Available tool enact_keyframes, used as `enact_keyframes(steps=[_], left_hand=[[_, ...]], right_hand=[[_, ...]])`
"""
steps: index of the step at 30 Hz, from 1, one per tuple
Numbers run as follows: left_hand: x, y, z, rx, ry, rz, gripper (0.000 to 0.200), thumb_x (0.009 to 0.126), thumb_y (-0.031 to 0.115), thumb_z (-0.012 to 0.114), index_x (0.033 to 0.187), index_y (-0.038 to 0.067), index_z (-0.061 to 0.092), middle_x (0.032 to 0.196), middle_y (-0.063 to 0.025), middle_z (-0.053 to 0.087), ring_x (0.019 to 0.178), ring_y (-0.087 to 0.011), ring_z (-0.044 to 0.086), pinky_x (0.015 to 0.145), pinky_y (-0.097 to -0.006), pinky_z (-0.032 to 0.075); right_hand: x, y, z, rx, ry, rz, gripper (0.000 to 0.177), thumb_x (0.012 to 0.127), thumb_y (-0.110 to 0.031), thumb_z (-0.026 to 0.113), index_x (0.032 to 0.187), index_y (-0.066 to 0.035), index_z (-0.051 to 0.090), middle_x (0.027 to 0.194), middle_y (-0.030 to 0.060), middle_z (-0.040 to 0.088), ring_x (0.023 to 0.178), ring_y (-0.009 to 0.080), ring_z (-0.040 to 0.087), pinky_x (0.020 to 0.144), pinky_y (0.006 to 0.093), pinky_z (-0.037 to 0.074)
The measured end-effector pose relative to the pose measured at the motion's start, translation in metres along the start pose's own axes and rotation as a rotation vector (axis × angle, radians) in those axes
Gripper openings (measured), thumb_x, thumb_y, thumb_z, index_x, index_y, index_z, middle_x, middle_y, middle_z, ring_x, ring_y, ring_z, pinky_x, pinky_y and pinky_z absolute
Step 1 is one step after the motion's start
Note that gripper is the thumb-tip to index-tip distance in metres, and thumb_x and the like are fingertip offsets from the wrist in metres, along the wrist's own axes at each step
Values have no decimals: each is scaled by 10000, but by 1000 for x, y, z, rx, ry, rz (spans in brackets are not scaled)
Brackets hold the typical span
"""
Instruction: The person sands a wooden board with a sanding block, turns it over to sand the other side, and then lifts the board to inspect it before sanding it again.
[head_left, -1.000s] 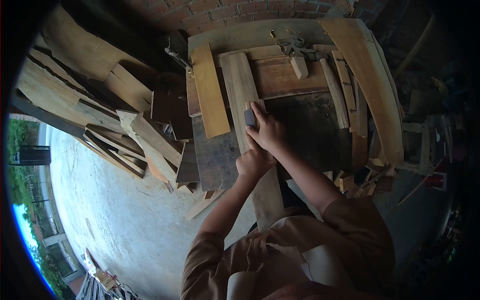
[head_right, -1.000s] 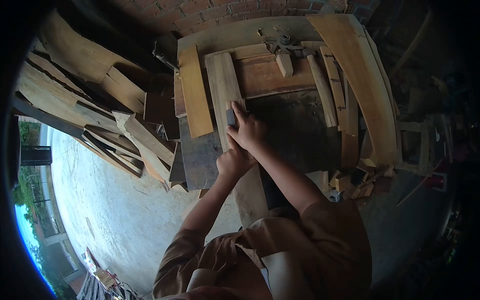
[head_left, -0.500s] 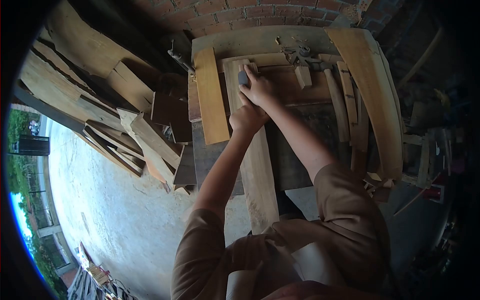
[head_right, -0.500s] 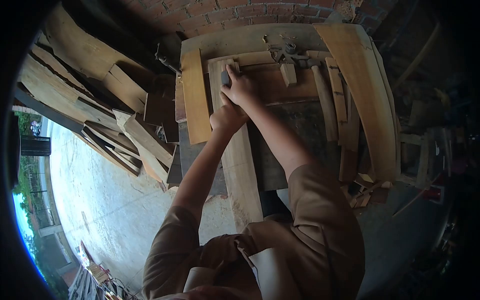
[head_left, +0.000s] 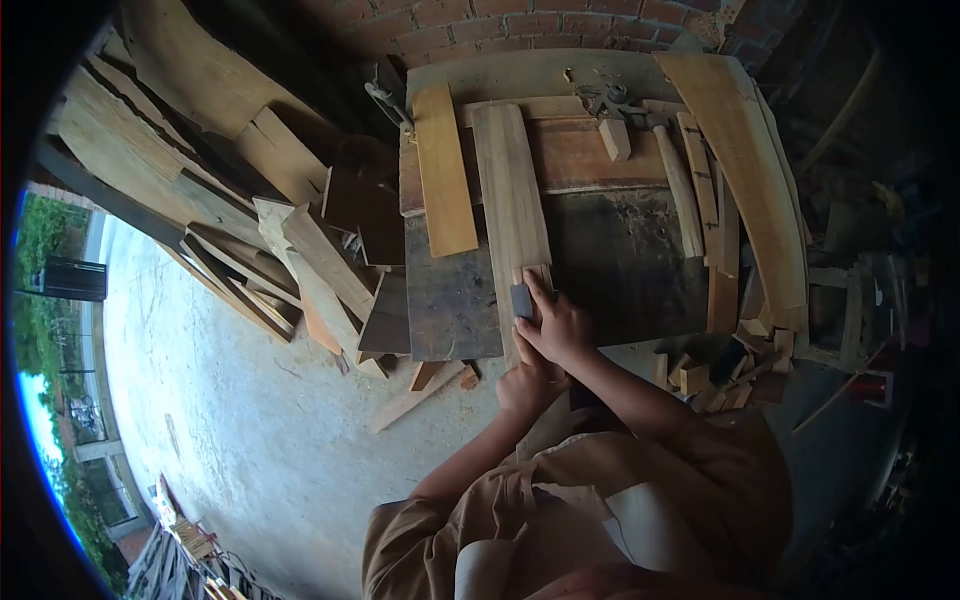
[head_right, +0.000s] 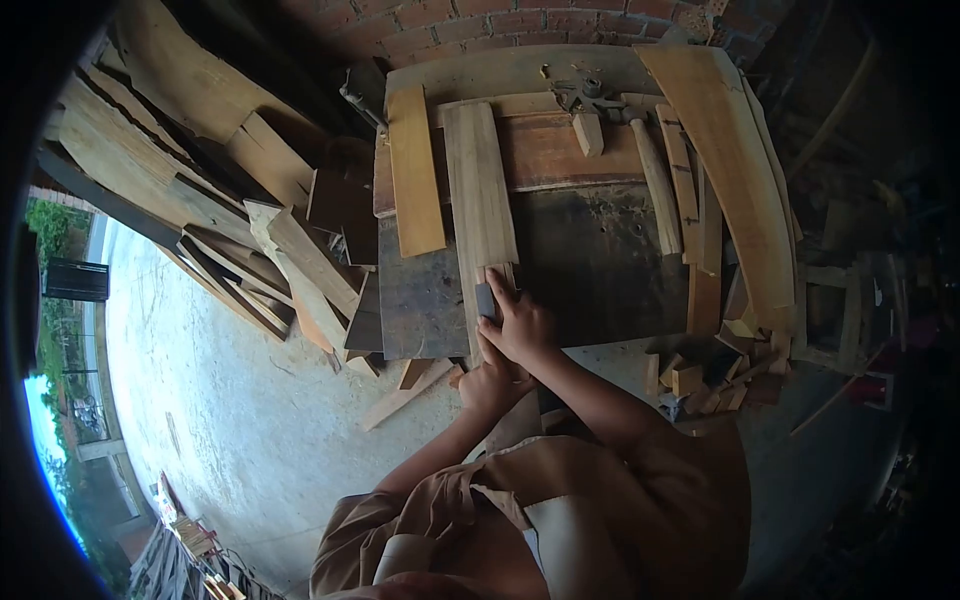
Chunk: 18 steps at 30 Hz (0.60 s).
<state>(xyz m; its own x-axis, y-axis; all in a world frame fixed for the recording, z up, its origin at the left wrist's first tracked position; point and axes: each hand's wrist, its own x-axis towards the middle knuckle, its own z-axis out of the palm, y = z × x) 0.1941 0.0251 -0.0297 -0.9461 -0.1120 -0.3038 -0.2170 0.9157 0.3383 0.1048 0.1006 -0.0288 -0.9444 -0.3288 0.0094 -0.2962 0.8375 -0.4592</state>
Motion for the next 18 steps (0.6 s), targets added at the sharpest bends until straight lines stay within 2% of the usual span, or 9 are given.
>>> enact_keyframes(steps=[2,4,8,10,13,16,18], left_hand=[[54,2,-23,-13,45,-26,1272,568,678,634,1310,-148,13,559,-120,599,478,-260,609,389,-366,464],[119,4,-58,-27,39,-71,1250,570,663,642,1315,-127,23,599,-140,612,541,-290,623,454,-383,489],[247,0,-115,5,174,-114,1173,605,633,624,1332,-100,67,729,-177,636,660,-317,638,560,-415,509],[287,-4,-133,12,209,-128,1140,625,617,611,1333,-95,71,800,-164,646,728,-318,640,589,-414,508],[290,-11,-134,-38,173,-173,1135,630,621,606,1334,-90,70,815,-173,644,743,-316,640,587,-411,506],[256,-11,-128,22,139,-129,1155,620,643,603,1337,-84,62,812,-185,641,748,-315,640,587,-414,504],[202,-9,-111,-23,83,-131,1169,609,649,611,1338,-80,59,768,-187,639,709,-312,642,572,-408,506]], right_hand=[[59,1,0,58,11,25,761,721,-424,626,1372,-302,252,800,190,574,665,345,612,571,430,497],[132,-4,-10,-4,-76,77,753,732,-438,610,1374,-309,237,831,197,592,738,357,620,622,443,501],[279,-10,-18,35,-85,36,730,741,-475,567,1369,-268,259,940,181,608,861,309,612,748,424,488],[330,-12,-15,-22,-101,-5,742,748,-489,551,1380,-271,230,963,170,609,889,291,607,756,410,488],[338,-17,-9,-24,-106,38,757,752,-492,545,1390,-268,205,965,175,607,887,300,607,756,410,489],[292,-20,-7,-26,-102,64,764,755,-492,542,1395,-262,194,959,175,607,885,308,607,755,412,489],[235,-20,-5,4,-55,23,765,751,-452,578,1391,-258,205,907,186,609,812,314,619,716,408,496]])
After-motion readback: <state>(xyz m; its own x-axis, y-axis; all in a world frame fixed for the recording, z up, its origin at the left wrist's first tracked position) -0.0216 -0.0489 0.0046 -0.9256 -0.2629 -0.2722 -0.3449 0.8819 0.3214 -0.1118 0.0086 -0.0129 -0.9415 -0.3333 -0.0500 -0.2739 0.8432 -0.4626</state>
